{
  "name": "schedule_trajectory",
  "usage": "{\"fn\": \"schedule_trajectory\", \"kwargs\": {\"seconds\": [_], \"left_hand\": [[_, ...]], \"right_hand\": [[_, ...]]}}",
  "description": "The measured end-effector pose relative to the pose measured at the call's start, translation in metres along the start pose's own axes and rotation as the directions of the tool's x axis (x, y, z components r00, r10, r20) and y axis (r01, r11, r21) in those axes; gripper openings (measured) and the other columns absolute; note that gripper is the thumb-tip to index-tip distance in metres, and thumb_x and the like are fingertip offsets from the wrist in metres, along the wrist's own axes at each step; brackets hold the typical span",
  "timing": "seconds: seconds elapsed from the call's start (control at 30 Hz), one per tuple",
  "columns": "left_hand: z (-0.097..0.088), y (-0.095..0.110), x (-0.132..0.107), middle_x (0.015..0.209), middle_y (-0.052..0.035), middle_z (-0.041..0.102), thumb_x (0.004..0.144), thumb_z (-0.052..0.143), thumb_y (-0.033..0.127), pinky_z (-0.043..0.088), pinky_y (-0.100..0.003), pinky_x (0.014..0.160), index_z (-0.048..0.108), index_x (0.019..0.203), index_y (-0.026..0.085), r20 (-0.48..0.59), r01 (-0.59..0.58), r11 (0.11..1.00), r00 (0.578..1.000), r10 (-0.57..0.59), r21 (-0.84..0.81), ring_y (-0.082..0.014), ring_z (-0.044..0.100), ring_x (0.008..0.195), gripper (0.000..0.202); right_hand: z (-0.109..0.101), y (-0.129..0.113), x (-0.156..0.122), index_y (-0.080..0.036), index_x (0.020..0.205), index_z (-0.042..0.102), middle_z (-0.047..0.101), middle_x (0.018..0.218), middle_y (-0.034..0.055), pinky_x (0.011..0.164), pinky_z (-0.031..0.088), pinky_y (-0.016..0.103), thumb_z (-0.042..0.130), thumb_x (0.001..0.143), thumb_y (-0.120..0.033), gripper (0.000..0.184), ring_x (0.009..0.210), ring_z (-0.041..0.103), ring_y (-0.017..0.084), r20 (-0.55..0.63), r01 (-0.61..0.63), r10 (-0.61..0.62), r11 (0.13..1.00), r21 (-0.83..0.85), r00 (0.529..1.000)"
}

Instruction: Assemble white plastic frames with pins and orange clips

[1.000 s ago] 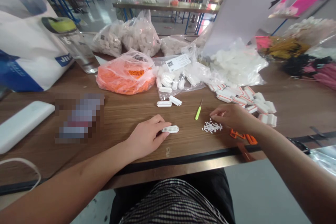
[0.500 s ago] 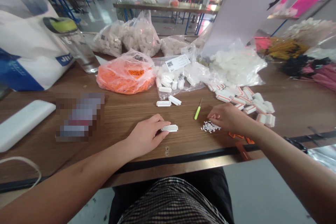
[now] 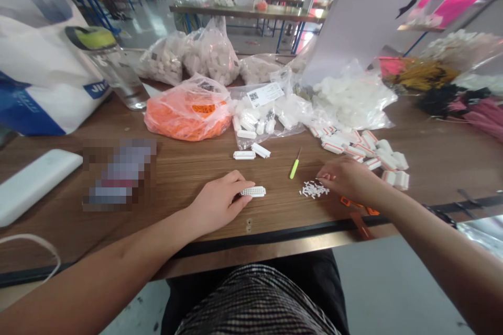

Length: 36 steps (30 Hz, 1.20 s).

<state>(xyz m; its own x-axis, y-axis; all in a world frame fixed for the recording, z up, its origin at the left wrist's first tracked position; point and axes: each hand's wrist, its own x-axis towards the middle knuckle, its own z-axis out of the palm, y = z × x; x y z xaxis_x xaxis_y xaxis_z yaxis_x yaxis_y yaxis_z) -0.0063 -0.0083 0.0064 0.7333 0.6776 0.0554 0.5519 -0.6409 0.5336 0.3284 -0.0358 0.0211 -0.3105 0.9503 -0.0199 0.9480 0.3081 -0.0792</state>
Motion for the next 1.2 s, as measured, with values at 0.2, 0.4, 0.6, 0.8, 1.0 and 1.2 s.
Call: {"fn": "schedule_trajectory", "kwargs": {"seconds": [0.2,0.4,0.6,0.8,1.0,1.2], "left_hand": [[0.0,0.001,-0.001,0.107,-0.0067,0.061,0.094,0.05,0.027,0.053,-0.036,0.079,0.061,0.121,0.02,-0.009,-0.005,1.0,1.0,0.005,-0.012,-0.0169,0.062,0.083,0.03],[0.0,0.0,0.0,0.106,-0.0065,0.061,0.094,0.05,0.027,0.053,-0.039,0.081,0.062,0.119,0.02,-0.016,-0.012,1.0,1.0,0.012,0.001,-0.0186,0.063,0.085,0.029],[0.0,-0.001,-0.001,0.105,-0.0051,0.062,0.092,0.054,0.026,0.053,-0.036,0.081,0.061,0.119,0.021,-0.033,-0.01,1.0,0.999,0.01,-0.012,-0.0181,0.063,0.086,0.028],[0.001,0.001,0.0,0.099,-0.0032,0.063,0.09,0.058,0.025,0.053,-0.033,0.076,0.063,0.111,0.021,-0.053,-0.007,1.0,0.999,0.006,-0.026,-0.0155,0.061,0.078,0.022],[-0.002,0.0,0.0,0.097,-0.003,0.062,0.081,0.069,0.03,0.052,-0.033,0.073,0.063,0.111,0.02,-0.063,0.023,0.997,0.998,-0.028,-0.079,-0.0141,0.06,0.072,0.032],[-0.002,-0.001,0.001,0.081,0.0007,0.061,0.08,0.066,0.019,0.049,-0.03,0.071,0.066,0.095,0.021,-0.1,0.045,0.994,0.993,-0.055,-0.103,-0.0127,0.058,0.068,0.015]], "right_hand": [[0.002,0.007,-0.002,-0.021,0.083,0.071,0.073,0.083,0.0055,0.076,0.047,0.037,0.046,0.084,-0.019,0.026,0.08,0.066,0.022,-0.019,0.068,-0.067,0.995,0.067,0.998],[0.0,0.004,-0.005,-0.022,0.08,0.073,0.074,0.08,0.0032,0.065,0.051,0.032,0.052,0.082,-0.033,0.024,0.071,0.068,0.02,0.059,-0.202,0.193,0.931,0.304,0.979],[-0.003,0.0,0.0,-0.022,0.075,0.072,0.074,0.077,0.0035,0.064,0.049,0.032,0.053,0.079,-0.031,0.022,0.072,0.067,0.021,0.075,-0.204,0.192,0.955,0.215,0.978],[-0.003,0.002,0.0,-0.021,0.072,0.069,0.072,0.07,0.0025,0.059,0.048,0.029,0.056,0.078,-0.033,0.019,0.066,0.066,0.019,0.151,-0.329,0.297,0.905,0.271,0.943],[-0.004,-0.005,-0.001,-0.021,0.069,0.067,0.068,0.062,0.0012,0.052,0.045,0.027,0.06,0.077,-0.041,0.022,0.057,0.06,0.016,0.101,-0.38,0.381,0.791,0.479,0.919],[-0.004,-0.068,0.014,-0.02,0.072,0.065,0.067,0.069,0.0022,0.059,0.046,0.028,0.059,0.082,-0.037,0.021,0.063,0.059,0.015,-0.081,-0.129,0.261,0.693,0.71,0.962]]}}
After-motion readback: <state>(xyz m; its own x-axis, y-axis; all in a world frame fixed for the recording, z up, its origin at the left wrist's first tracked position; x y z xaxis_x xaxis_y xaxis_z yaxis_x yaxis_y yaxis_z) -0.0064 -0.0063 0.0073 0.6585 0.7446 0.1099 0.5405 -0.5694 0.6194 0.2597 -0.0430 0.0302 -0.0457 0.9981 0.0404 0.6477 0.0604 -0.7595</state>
